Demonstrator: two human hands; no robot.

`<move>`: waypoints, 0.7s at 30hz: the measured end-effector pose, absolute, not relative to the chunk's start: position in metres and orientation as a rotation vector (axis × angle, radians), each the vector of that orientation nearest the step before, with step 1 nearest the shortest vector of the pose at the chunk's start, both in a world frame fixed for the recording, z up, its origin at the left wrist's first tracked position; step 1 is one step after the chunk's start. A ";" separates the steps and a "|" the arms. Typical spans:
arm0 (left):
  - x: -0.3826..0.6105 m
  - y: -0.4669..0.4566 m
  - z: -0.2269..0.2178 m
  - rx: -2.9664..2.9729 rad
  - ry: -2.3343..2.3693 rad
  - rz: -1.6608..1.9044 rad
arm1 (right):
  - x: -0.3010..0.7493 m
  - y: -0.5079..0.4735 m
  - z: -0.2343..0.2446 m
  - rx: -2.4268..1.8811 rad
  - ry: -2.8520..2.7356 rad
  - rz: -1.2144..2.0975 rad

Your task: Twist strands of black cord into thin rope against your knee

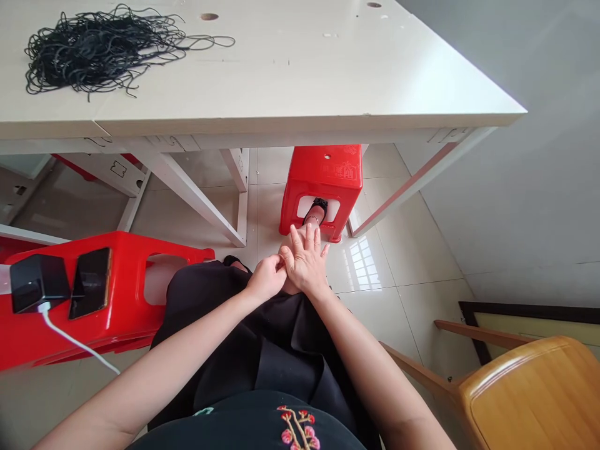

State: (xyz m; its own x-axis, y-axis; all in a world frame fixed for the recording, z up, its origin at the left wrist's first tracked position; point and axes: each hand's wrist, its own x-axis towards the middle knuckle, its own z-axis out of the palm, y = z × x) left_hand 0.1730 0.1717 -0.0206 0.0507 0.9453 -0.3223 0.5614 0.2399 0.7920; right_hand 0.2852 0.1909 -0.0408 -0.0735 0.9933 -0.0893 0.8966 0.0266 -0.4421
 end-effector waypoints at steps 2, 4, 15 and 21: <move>0.171 0.173 -0.020 1.423 1.622 0.547 | 0.283 0.194 -0.040 -1.965 -2.064 0.549; 0.170 0.176 -0.019 1.415 1.627 0.537 | 0.281 0.198 -0.038 -1.981 -2.067 0.540; 0.158 0.196 -0.027 1.340 1.555 0.571 | 0.268 0.218 -0.031 -2.040 -2.083 0.530; 0.152 0.207 -0.037 1.322 1.525 0.561 | 0.265 0.238 -0.033 -2.042 -2.096 0.580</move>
